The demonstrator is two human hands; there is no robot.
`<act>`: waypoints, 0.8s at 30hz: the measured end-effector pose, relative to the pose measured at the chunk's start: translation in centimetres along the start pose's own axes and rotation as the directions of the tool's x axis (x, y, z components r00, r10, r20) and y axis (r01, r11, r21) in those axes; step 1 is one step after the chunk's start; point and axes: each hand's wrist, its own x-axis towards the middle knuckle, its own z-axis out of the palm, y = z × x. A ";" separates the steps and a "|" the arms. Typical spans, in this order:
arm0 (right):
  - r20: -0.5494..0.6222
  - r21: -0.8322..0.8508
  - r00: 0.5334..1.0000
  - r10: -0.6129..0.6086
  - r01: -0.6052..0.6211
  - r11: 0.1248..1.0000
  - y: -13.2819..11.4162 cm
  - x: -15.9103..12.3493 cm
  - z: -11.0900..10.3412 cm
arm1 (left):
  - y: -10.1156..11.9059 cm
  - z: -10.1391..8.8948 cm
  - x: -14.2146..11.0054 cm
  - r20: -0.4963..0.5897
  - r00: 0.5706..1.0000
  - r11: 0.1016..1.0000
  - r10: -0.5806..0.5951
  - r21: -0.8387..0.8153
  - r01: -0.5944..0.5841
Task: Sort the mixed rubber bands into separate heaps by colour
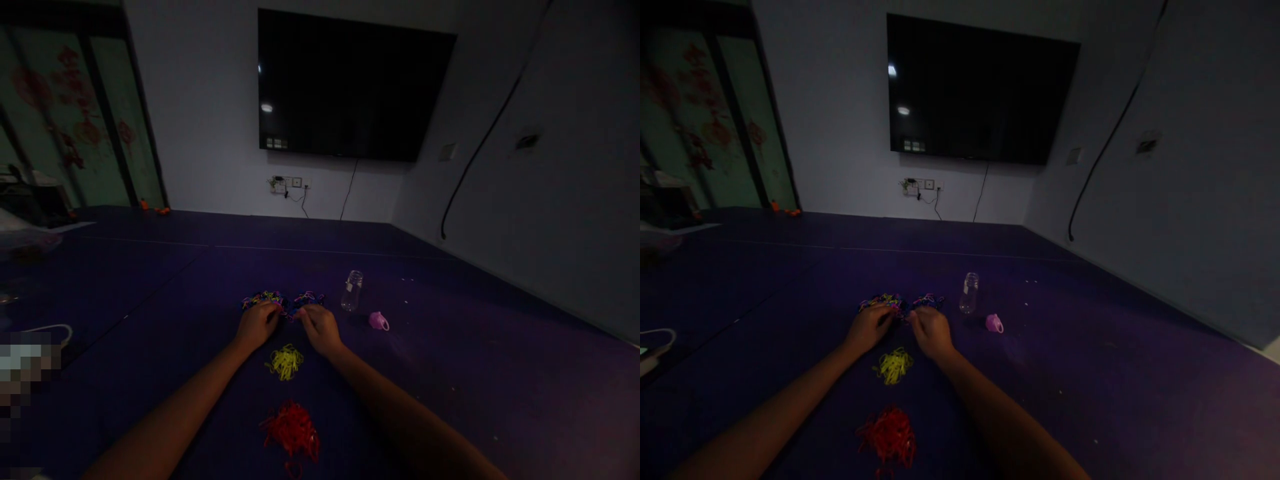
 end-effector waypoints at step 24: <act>0.238 -0.275 0.969 0.067 0.001 0.961 4.0 3.2 0.1 | -0.4 0.6 -0.1 -0.040 0.999 0.999 0.018 -0.035 -0.020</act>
